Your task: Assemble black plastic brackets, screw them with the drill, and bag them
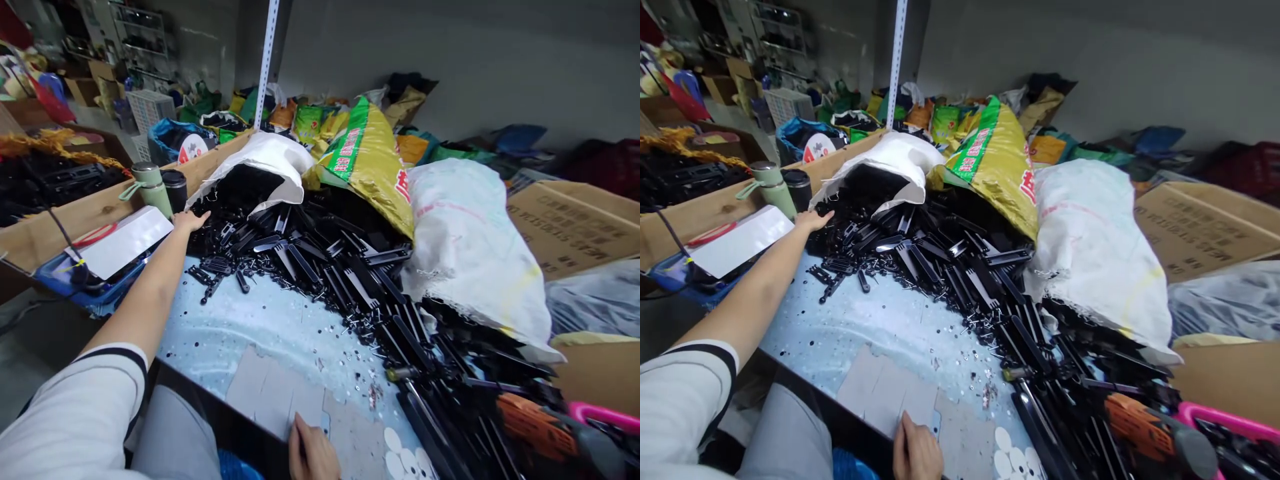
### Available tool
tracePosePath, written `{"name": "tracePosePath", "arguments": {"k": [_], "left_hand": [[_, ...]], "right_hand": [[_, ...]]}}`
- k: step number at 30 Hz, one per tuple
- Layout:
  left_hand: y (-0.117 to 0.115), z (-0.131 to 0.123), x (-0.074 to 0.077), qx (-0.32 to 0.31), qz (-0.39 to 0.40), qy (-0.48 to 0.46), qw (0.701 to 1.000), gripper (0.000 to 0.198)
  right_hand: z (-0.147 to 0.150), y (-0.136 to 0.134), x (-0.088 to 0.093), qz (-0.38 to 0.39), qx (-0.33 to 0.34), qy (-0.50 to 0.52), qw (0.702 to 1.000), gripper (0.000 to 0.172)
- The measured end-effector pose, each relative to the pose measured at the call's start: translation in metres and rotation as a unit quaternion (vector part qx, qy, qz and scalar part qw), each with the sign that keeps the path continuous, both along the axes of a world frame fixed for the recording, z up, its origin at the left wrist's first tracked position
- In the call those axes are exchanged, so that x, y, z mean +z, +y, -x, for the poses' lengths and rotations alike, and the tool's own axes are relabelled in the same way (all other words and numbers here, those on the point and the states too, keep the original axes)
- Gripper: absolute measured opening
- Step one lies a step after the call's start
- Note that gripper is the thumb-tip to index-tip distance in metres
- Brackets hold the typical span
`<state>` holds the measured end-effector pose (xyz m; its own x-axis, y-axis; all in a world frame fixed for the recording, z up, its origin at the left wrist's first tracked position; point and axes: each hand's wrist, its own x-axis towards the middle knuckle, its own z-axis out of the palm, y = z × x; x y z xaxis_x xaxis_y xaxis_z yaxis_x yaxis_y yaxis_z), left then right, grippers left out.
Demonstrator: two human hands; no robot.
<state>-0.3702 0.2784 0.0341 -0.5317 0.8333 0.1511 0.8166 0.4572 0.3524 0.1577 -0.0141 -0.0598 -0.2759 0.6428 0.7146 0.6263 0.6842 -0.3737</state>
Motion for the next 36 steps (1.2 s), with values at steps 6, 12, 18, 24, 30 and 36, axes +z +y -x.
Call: {"name": "tracePosePath", "arguments": {"k": [6,12,18,24,30,36], "left_hand": [[0.009,-0.024,-0.013,0.100,0.113,0.001,0.989,0.091],[-0.014,-0.075,-0.036,0.118,0.055,-0.023,0.991,0.084],[-0.054,-0.113,-0.050,0.081,0.000,0.004,0.997,0.053],[-0.076,-0.112,-0.022,0.013,-0.082,0.004,0.997,0.038],[-0.152,-0.190,-0.006,-0.168,-0.212,-0.063,0.961,0.034],[-0.266,-0.279,-0.019,-0.313,-0.135,-0.144,0.929,0.026]], "right_hand": [[0.008,0.001,-0.004,-0.018,-0.056,-0.042,0.997,0.028],[0.008,0.001,0.004,0.001,-0.041,-0.067,0.997,0.021],[0.012,0.000,0.010,-0.003,-0.039,-0.071,0.997,0.016],[0.008,-0.003,0.011,0.092,-0.023,-0.037,0.995,0.013],[0.004,0.039,0.027,0.222,0.031,-0.030,0.974,0.022],[0.048,0.172,0.063,0.168,0.019,-0.087,0.982,0.032]]}}
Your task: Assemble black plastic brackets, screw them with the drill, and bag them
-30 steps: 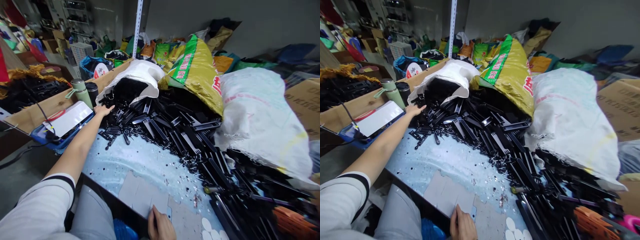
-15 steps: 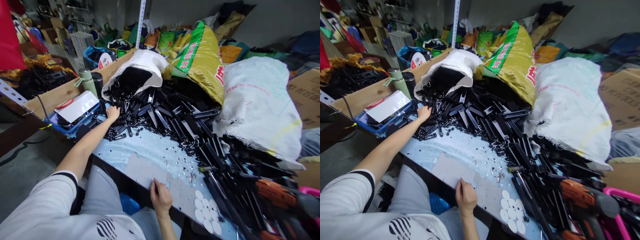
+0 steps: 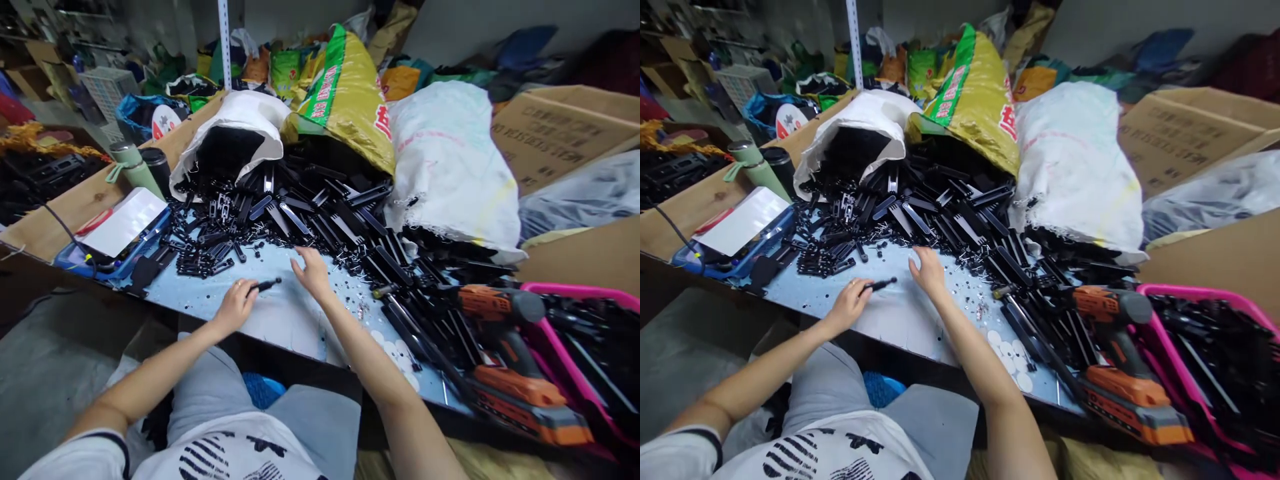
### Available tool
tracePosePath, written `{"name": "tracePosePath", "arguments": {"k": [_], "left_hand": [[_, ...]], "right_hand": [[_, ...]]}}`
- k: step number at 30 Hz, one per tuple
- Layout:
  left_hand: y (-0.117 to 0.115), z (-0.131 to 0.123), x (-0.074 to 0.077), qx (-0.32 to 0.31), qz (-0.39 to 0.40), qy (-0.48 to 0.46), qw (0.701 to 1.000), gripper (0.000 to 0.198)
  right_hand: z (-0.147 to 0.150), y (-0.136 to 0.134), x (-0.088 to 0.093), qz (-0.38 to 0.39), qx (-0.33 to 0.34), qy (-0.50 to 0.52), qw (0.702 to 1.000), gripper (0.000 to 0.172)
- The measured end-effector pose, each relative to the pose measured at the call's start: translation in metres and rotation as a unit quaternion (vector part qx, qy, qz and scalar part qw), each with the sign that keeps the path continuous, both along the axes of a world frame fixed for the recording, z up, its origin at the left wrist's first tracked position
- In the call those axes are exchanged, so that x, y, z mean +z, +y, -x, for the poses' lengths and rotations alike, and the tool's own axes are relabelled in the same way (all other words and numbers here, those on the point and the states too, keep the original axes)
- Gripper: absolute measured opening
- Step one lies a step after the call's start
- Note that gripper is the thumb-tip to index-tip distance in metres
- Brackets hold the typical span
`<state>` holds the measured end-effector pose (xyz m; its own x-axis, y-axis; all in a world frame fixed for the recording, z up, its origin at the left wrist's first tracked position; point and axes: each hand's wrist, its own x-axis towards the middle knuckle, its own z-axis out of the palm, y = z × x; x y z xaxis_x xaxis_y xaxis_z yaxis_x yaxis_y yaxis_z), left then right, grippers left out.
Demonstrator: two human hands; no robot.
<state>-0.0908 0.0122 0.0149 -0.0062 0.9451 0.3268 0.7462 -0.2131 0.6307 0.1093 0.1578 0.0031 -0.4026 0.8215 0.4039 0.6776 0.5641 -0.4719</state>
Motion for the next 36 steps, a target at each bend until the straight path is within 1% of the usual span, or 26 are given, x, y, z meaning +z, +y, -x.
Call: {"name": "tracePosePath", "arguments": {"k": [2,4,5,7,9,10,12,15,17,19,21,23,24,25,27,29,31,32,33,34,36], "left_hand": [[-0.017,-0.009,0.008,-0.016,0.023,0.006,1.000,0.017],[-0.021,-0.013,0.018,-0.033,0.052,0.042,0.997,0.011],[-0.020,-0.015,0.023,-0.047,0.070,0.072,0.994,0.009],[-0.013,-0.022,0.025,-0.082,0.101,0.135,0.982,0.004],[-0.005,-0.032,0.018,-0.113,0.119,0.180,0.970,0.004],[-0.002,-0.037,0.011,-0.122,0.123,0.195,0.965,0.006],[0.001,-0.045,-0.005,-0.126,0.126,0.211,0.961,0.012],[-0.004,-0.047,-0.025,-0.121,0.108,0.208,0.965,0.016],[-0.009,-0.043,-0.032,-0.123,0.087,0.194,0.969,0.022],[-0.013,-0.040,-0.036,-0.125,0.075,0.182,0.972,0.025],[-0.015,-0.038,-0.037,-0.120,0.073,0.175,0.974,0.025],[-0.015,-0.040,-0.039,-0.108,0.074,0.173,0.976,0.026],[-0.015,-0.041,-0.039,-0.102,0.074,0.172,0.977,0.026],[-0.015,-0.042,-0.040,-0.098,0.073,0.170,0.978,0.026],[-0.015,-0.044,-0.042,-0.094,0.067,0.168,0.979,0.026],[-0.016,-0.044,-0.044,-0.090,0.058,0.167,0.980,0.025],[-0.016,-0.042,-0.046,-0.083,0.050,0.160,0.982,0.025],[-0.017,-0.039,-0.046,-0.078,0.045,0.151,0.984,0.025],[-0.017,-0.037,-0.046,-0.073,0.040,0.137,0.987,0.026],[-0.018,-0.034,-0.046,-0.068,0.036,0.119,0.990,0.028],[-0.019,-0.030,-0.043,-0.063,0.032,0.069,0.995,0.032]], "right_hand": [[0.021,0.048,0.011,-0.023,-0.037,-0.030,0.999,0.037],[0.039,0.088,0.020,-0.013,-0.080,-0.068,0.994,0.038],[0.046,0.102,0.024,0.000,-0.092,-0.089,0.992,0.036],[0.055,0.119,0.030,0.027,-0.096,-0.123,0.987,0.031],[0.055,0.118,0.033,0.041,-0.085,-0.130,0.987,0.027],[0.052,0.111,0.033,0.041,-0.077,-0.119,0.989,0.027],[0.038,0.087,0.028,0.041,-0.065,-0.067,0.995,0.027],[0.005,0.041,0.009,0.064,-0.039,0.058,0.996,0.027],[-0.018,0.015,-0.006,0.110,-0.019,0.152,0.982,0.028],[-0.037,0.001,-0.019,0.173,-0.022,0.260,0.950,0.033],[-0.047,-0.005,-0.026,0.222,-0.051,0.381,0.896,0.039],[-0.051,-0.007,-0.025,0.229,-0.081,0.473,0.847,0.043],[-0.051,-0.010,-0.023,0.224,-0.087,0.496,0.834,0.047],[-0.049,-0.015,-0.019,0.223,-0.088,0.502,0.831,0.051],[-0.042,-0.033,-0.013,0.239,-0.068,0.482,0.840,0.053],[-0.037,-0.058,-0.010,0.271,-0.026,0.458,0.846,0.051],[-0.039,-0.085,-0.013,0.281,0.008,0.447,0.849,0.050],[-0.046,-0.097,-0.016,0.274,0.015,0.438,0.856,0.052],[-0.056,-0.108,-0.018,0.261,0.015,0.422,0.868,0.054],[-0.069,-0.117,-0.021,0.244,0.011,0.391,0.888,0.055],[-0.098,-0.130,-0.023,0.214,0.010,0.271,0.938,0.046]]}}
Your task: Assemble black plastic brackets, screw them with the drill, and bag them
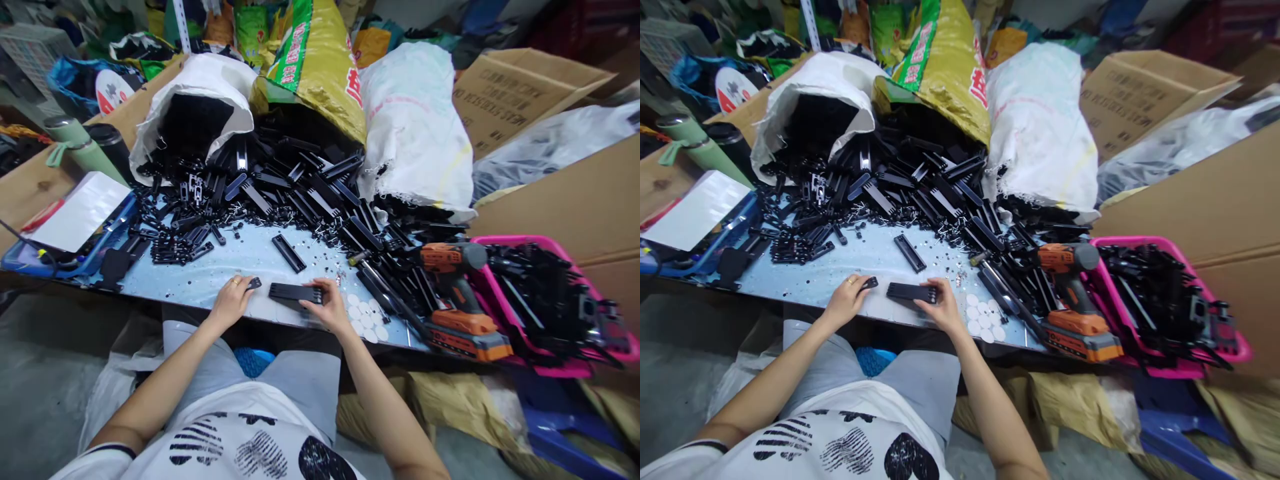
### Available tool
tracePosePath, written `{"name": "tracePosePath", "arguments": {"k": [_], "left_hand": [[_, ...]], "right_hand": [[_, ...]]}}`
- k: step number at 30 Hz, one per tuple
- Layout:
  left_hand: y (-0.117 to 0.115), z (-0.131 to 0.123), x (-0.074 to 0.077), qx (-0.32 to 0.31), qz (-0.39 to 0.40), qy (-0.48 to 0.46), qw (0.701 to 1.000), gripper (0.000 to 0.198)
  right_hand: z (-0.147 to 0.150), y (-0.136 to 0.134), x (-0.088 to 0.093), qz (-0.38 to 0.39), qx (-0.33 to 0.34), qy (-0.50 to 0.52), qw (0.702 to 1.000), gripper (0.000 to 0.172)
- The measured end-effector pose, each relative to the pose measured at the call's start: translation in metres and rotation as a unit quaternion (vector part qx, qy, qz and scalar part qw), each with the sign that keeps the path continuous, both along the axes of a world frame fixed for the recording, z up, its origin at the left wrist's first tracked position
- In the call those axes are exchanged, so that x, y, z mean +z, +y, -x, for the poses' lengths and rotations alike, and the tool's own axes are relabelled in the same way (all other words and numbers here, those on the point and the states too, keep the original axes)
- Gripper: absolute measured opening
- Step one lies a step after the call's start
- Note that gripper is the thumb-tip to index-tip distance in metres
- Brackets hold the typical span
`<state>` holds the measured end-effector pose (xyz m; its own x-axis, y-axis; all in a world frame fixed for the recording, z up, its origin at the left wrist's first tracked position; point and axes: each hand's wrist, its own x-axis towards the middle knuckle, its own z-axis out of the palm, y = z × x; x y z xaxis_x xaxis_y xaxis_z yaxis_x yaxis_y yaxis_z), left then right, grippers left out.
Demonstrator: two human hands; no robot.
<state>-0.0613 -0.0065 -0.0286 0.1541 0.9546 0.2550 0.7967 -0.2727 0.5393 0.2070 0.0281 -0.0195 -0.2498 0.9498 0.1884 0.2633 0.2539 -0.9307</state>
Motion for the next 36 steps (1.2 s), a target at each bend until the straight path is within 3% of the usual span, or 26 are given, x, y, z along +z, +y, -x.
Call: {"name": "tracePosePath", "arguments": {"k": [3,6,8,10,12,14,16,21,26,28,33,36], "left_hand": [[-0.001,-0.002,0.007,-0.005,0.025,-0.083,0.996,0.034],[-0.002,-0.016,0.017,-0.014,0.056,-0.150,0.987,0.035],[-0.002,-0.026,0.023,-0.011,0.068,-0.189,0.979,0.036],[-0.003,-0.034,0.027,-0.002,0.085,-0.234,0.968,0.037],[-0.004,-0.039,0.030,0.012,0.100,-0.276,0.956,0.039],[-0.006,-0.042,0.033,0.018,0.091,-0.291,0.952,0.040],[-0.009,-0.043,0.037,0.015,0.063,-0.268,0.961,0.039],[-0.019,-0.045,0.046,0.013,0.043,-0.194,0.980,0.037],[-0.020,-0.049,0.051,-0.002,0.022,-0.156,0.988,0.035],[-0.018,-0.056,0.053,0.006,-0.006,-0.167,0.986,0.035],[-0.014,-0.076,0.059,0.089,-0.134,-0.254,0.954,0.034],[-0.009,-0.069,0.065,0.031,-0.170,-0.257,0.951,0.032]], "right_hand": [[-0.021,-0.008,0.004,-0.066,0.062,-0.230,0.969,0.033],[0.000,-0.005,0.009,-0.101,0.077,-0.314,0.941,0.040],[0.024,-0.001,0.010,-0.062,0.067,-0.251,0.964,0.042],[0.044,0.001,0.011,0.035,0.071,-0.121,0.989,0.047],[0.054,0.000,0.013,0.138,0.096,0.014,0.986,0.054],[0.055,-0.003,0.015,0.186,0.126,0.092,0.970,0.059],[0.051,-0.006,0.020,0.170,0.146,0.095,0.970,0.059],[0.031,-0.004,0.035,0.053,0.167,-0.029,0.984,0.052],[0.022,-0.001,0.043,-0.048,0.187,-0.093,0.977,0.051],[0.028,-0.004,0.043,-0.062,0.170,-0.088,0.979,0.051],[0.055,-0.023,0.034,-0.075,0.051,-0.019,0.996,0.054],[0.064,-0.030,0.030,-0.096,0.035,-0.013,0.995,0.055]]}}
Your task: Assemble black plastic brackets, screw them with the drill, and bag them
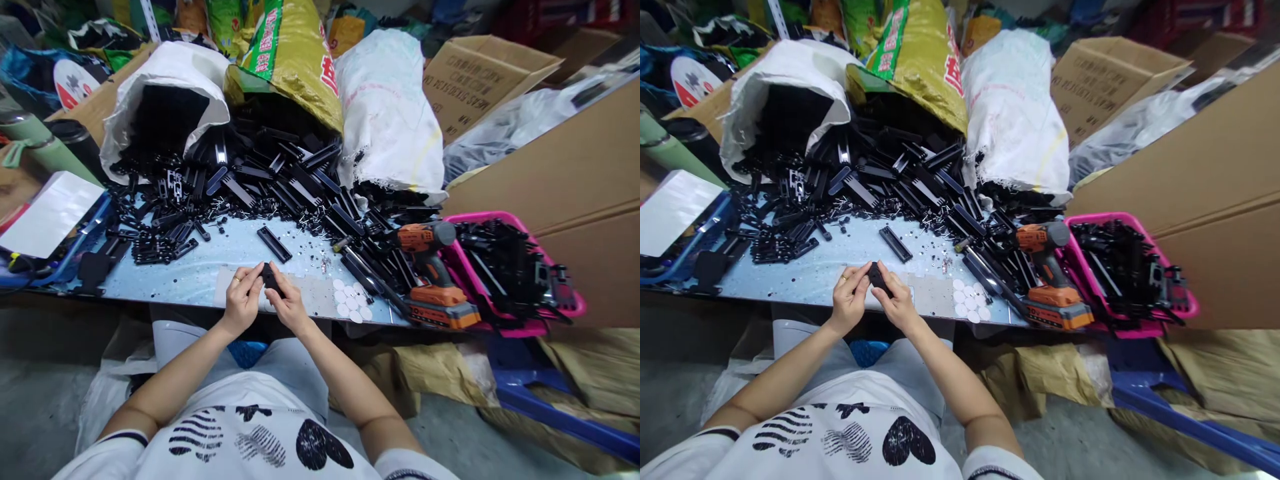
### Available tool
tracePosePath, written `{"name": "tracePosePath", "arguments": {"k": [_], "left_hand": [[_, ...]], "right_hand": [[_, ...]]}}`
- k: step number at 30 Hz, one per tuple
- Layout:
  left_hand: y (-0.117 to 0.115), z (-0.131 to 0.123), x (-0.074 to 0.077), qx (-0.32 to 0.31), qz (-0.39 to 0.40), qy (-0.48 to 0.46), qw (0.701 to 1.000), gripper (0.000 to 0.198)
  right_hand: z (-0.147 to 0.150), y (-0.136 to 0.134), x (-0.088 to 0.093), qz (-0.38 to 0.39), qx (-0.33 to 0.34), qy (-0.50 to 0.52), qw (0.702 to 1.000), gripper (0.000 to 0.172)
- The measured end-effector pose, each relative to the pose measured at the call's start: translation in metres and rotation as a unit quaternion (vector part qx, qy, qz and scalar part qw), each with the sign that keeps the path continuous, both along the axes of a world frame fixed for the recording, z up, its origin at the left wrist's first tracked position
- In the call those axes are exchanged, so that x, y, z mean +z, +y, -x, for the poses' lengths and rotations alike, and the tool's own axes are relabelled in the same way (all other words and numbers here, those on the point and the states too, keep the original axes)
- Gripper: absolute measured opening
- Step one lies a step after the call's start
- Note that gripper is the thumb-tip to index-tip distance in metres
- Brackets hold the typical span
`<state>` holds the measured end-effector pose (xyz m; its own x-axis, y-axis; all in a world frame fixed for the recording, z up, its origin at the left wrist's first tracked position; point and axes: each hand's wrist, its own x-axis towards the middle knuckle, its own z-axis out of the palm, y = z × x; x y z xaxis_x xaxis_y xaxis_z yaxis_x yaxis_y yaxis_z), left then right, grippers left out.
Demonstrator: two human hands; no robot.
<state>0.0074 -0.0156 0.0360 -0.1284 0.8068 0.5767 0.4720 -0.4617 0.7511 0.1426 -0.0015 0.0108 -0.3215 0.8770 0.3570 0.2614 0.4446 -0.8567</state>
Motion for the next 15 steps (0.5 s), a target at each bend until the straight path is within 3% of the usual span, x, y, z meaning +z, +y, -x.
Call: {"name": "tracePosePath", "arguments": {"k": [4,7,10,12,15], "left_hand": [[0.008,0.015,-0.001,-0.058,0.019,0.035,0.998,0.030],[0.003,0.014,-0.016,-0.010,0.090,0.039,0.995,0.033],[-0.007,0.013,-0.036,0.059,0.168,0.096,0.979,0.041],[-0.008,0.014,-0.043,0.033,0.182,0.206,0.961,0.047],[0.004,0.016,-0.040,-0.121,0.149,0.378,0.905,0.047]], "right_hand": [[0.006,0.000,-0.004,-0.009,-0.015,-0.002,1.000,0.056],[0.002,0.008,-0.007,0.004,0.023,-0.073,0.997,0.057],[-0.028,0.027,-0.003,0.007,0.036,-0.225,0.974,0.056],[-0.063,0.048,0.004,-0.001,-0.046,-0.316,0.948,0.051],[-0.121,0.092,0.023,-0.021,-0.214,-0.440,0.872,0.045]]}}
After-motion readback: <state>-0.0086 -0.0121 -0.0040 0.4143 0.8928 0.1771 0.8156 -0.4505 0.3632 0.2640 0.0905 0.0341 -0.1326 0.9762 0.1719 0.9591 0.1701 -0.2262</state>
